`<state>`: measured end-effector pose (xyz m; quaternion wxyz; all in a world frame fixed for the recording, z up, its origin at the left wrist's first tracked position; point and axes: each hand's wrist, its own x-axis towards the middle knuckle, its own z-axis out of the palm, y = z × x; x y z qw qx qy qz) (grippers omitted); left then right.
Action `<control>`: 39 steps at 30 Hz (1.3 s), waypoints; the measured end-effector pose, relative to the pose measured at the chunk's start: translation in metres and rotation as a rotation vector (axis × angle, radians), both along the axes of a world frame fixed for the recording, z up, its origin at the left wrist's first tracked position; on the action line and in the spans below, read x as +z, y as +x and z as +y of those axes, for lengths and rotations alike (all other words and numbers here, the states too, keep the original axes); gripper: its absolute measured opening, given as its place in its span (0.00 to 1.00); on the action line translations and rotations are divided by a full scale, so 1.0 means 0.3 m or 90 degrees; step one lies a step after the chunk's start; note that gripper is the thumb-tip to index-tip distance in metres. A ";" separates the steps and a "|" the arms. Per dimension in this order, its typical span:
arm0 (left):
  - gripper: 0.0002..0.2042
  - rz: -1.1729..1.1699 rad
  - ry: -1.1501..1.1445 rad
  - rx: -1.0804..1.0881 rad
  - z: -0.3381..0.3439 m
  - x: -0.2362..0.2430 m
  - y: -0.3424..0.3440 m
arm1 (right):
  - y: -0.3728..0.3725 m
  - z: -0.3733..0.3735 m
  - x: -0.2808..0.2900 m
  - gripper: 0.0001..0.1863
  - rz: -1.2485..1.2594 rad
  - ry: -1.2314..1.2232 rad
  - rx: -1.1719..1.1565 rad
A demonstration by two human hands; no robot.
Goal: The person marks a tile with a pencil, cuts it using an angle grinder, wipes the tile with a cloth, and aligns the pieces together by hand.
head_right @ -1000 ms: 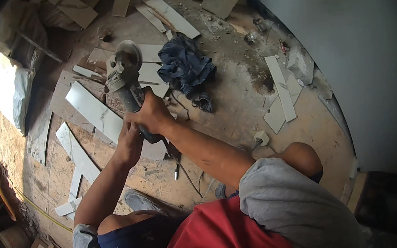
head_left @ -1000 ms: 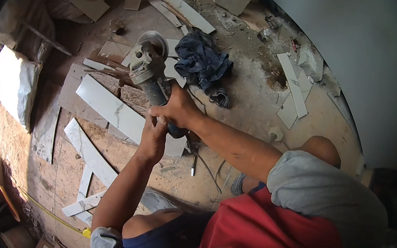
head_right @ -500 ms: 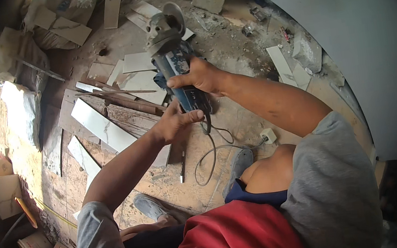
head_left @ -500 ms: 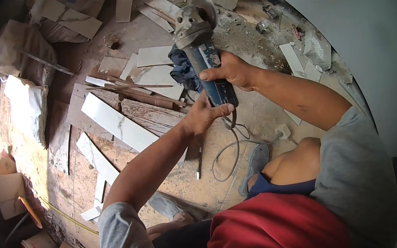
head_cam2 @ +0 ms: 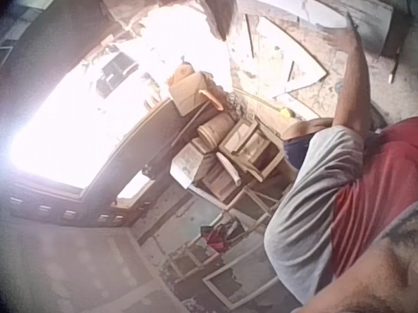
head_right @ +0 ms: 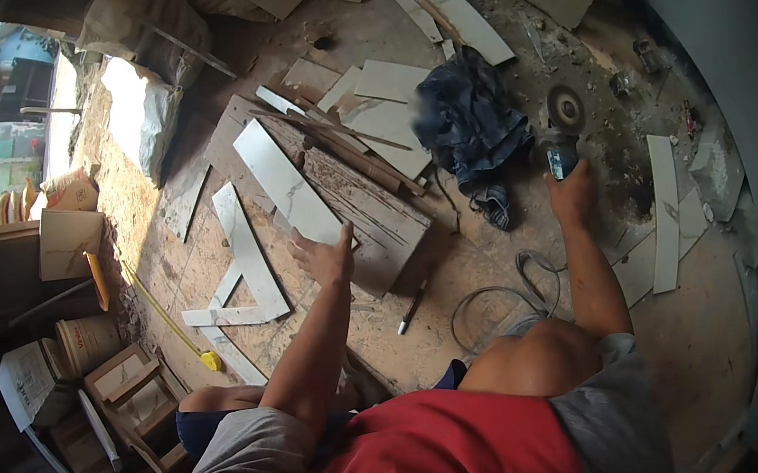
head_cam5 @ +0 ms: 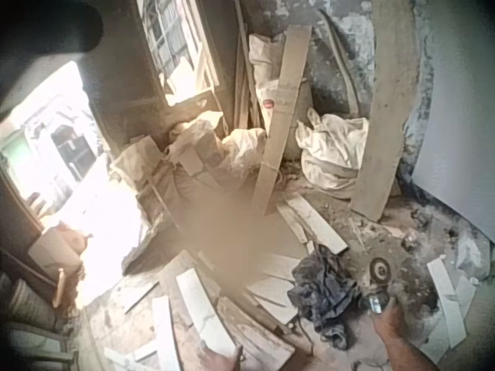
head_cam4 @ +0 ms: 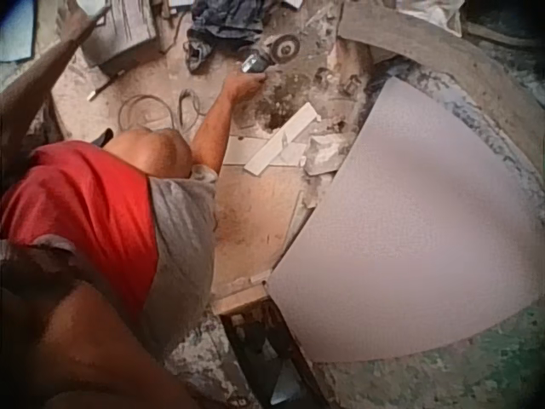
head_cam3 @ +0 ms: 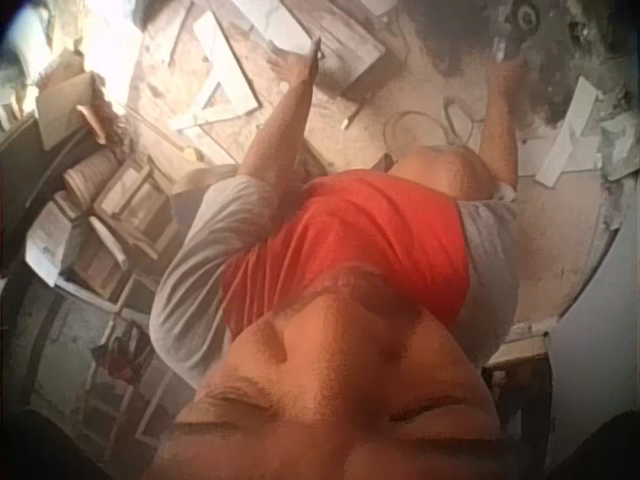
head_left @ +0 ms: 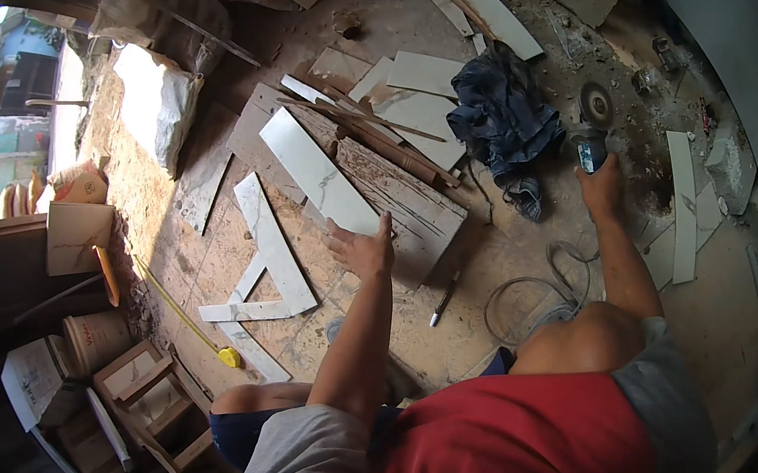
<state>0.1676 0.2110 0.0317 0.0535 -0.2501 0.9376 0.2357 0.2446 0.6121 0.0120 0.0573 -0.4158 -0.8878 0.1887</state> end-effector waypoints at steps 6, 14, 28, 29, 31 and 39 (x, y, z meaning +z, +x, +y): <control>0.60 -0.073 0.028 0.080 -0.020 -0.141 -0.013 | -0.006 0.011 -0.100 0.32 -0.066 0.017 -0.033; 0.53 0.092 0.202 0.043 -0.090 -0.094 0.007 | 0.037 0.035 -0.180 0.26 -0.120 0.092 -0.025; 0.44 0.163 0.436 -0.125 0.135 0.292 0.220 | 0.096 0.048 -0.098 0.40 -0.005 0.076 -0.046; 0.44 0.150 0.424 -0.102 0.178 0.315 0.234 | 0.105 0.038 -0.056 0.43 -0.017 0.162 -0.037; 0.49 0.186 0.501 -0.289 0.259 0.355 0.258 | 0.128 0.015 0.051 0.43 0.135 0.176 -0.008; 0.56 0.229 0.277 -0.759 0.711 0.260 0.375 | 0.212 -0.072 0.378 0.25 0.780 -0.812 0.026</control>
